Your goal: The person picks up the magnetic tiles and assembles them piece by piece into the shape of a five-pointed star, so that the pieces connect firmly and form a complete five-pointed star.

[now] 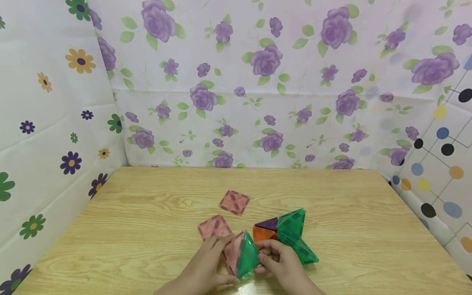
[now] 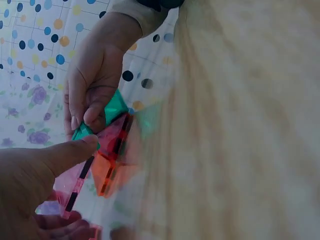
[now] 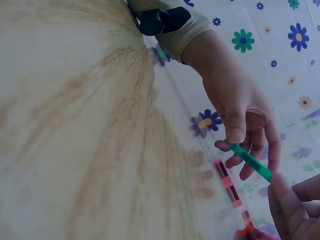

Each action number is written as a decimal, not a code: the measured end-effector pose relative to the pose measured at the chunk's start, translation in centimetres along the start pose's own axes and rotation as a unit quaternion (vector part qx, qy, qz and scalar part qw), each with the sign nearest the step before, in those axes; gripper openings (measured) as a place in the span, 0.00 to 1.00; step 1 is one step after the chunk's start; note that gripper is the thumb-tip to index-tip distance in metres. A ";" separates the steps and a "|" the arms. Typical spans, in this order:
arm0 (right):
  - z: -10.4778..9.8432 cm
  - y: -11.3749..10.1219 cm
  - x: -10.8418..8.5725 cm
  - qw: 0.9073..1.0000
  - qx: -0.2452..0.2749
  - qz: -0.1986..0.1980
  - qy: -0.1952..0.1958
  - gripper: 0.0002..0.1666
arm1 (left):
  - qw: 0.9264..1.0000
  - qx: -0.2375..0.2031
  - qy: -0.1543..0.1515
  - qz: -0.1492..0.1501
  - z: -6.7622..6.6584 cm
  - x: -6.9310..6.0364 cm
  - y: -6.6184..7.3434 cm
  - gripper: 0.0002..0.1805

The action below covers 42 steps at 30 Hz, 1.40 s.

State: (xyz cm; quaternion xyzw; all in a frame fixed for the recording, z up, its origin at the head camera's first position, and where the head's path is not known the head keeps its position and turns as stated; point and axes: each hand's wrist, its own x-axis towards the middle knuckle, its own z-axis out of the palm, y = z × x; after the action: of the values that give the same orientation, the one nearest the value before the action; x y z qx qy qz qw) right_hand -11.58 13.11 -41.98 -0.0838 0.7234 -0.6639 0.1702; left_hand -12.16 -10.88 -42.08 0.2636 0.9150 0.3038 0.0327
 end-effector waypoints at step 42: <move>-2.3 1.0 -3.0 0.993 0.058 0.051 0.093 0.30 | 0.929 -0.363 -0.019 -0.067 1.3 4.1 2.6 0.30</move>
State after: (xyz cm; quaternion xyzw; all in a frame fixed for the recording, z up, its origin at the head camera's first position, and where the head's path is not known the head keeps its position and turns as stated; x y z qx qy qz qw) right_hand -9.52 16.35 -42.39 0.0248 0.6998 -0.7000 0.1403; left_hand -14.13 -6.34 -41.26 0.1771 0.7569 0.6073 0.1638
